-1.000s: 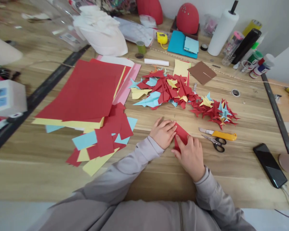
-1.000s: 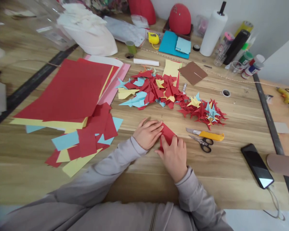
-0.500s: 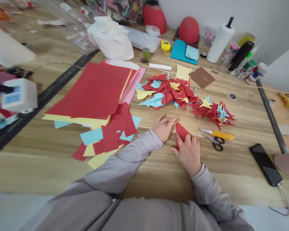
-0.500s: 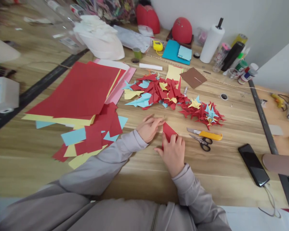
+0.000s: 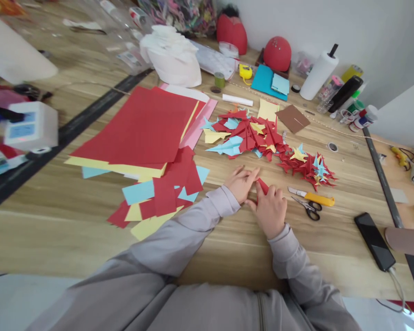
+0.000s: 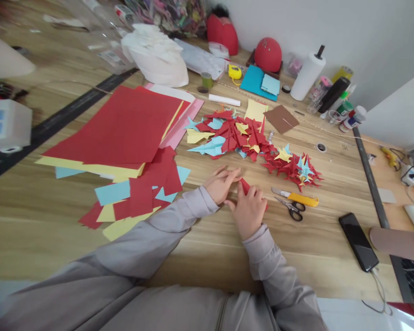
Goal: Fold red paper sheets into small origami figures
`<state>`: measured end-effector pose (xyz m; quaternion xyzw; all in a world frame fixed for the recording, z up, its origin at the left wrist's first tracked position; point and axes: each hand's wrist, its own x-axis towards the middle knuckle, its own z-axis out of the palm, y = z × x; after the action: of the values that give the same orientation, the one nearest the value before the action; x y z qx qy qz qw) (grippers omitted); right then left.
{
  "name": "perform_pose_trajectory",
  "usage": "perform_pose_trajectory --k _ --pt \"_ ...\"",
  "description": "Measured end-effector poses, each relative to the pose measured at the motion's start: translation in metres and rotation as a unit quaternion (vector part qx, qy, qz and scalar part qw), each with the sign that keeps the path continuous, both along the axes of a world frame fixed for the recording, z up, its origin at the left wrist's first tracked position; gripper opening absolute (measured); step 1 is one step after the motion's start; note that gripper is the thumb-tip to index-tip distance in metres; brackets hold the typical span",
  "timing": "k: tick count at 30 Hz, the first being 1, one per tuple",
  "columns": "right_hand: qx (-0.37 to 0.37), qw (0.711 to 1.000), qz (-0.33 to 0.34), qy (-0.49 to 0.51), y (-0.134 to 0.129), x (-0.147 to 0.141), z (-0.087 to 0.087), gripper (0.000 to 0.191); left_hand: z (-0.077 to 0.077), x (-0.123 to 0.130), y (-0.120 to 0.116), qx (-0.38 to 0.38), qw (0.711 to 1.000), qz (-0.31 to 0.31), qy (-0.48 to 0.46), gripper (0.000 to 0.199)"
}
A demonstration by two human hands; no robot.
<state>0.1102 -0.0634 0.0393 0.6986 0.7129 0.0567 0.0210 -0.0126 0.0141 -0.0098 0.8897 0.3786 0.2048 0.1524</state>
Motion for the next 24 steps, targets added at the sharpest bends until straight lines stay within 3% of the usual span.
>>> perform_pose_trajectory --k 11,24 --pt "-0.074 0.996 -0.03 -0.026 0.003 -0.004 0.012 0.066 0.004 0.001 0.004 -0.024 0.999 0.004 0.027 0.082" --pt "-0.061 0.997 -0.018 -0.038 -0.015 -0.002 0.013 0.059 -0.004 0.001 0.002 0.031 0.999 0.016 0.024 0.061"
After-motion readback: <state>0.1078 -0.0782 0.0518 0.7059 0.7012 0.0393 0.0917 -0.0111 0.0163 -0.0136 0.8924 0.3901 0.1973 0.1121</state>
